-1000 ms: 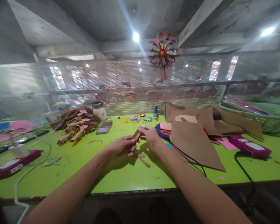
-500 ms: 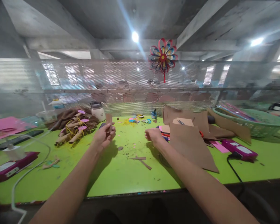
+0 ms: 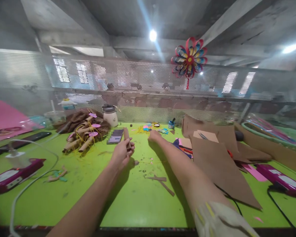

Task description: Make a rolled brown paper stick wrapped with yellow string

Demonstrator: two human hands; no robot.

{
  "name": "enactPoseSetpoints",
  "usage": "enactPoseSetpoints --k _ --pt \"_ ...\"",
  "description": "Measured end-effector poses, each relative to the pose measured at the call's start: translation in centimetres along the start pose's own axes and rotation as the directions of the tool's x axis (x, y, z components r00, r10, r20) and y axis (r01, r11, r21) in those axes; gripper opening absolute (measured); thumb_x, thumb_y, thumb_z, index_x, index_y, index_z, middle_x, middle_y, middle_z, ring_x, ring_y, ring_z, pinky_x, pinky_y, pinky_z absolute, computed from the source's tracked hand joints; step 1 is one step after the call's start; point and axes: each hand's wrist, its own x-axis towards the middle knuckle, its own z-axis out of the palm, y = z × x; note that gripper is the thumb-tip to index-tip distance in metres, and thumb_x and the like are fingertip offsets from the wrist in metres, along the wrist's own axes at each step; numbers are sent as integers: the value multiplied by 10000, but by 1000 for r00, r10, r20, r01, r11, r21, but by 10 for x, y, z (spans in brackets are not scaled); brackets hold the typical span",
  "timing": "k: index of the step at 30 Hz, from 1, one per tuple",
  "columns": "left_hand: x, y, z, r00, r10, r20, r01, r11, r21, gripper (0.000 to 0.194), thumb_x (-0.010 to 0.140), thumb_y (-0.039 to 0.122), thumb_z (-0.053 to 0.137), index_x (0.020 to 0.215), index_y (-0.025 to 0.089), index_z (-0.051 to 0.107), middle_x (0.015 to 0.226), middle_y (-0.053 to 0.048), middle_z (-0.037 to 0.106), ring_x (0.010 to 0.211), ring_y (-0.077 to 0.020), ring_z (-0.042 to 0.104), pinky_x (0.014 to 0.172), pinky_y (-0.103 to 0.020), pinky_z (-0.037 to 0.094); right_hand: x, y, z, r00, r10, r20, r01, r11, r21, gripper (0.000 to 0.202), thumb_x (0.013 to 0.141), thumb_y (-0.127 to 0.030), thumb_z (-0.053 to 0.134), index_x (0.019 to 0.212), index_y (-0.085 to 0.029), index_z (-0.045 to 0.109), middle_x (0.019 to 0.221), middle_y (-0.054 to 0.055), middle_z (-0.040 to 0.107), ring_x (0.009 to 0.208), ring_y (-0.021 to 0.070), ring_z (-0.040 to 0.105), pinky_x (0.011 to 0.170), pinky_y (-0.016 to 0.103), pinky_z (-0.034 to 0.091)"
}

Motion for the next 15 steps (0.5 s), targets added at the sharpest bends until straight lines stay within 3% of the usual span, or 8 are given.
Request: enactPoseSetpoints --k 4,9,12,15 --pt "1 -3 0 999 -33 0 33 999 22 103 876 135 410 904 135 509 544 21 525 423 -60 473 418 -150 312 9 -1 2 977 185 105 -190 981 46 318 879 -313 546 1159 -162 542 1167 91 556 993 203 576 822 386 496" --pt "1 -6 0 998 -44 36 43 999 23 99 894 159 404 909 129 497 565 6 544 429 -64 482 410 -160 313 8 -9 -41 937 276 212 -318 928 194 323 886 -321 533 1163 -154 535 1155 83 562 963 196 584 800 396 507" --pt "3 -7 -1 997 -41 58 41 999 11 97 903 148 389 904 126 484 563 4 544 444 -67 502 410 -157 320 -3 -20 -74 937 267 223 -330 888 320 190 883 -255 533 990 -105 583 871 59 634 679 116 596 609 264 507" --pt "4 -10 -1 994 -64 88 64 998 6 97 910 145 380 903 129 475 591 -8 567 477 -77 543 410 -155 332 -26 -34 -91 944 224 241 -311 844 437 87 836 -166 546 760 -126 556 541 -17 563 403 44 438 418 168 378"
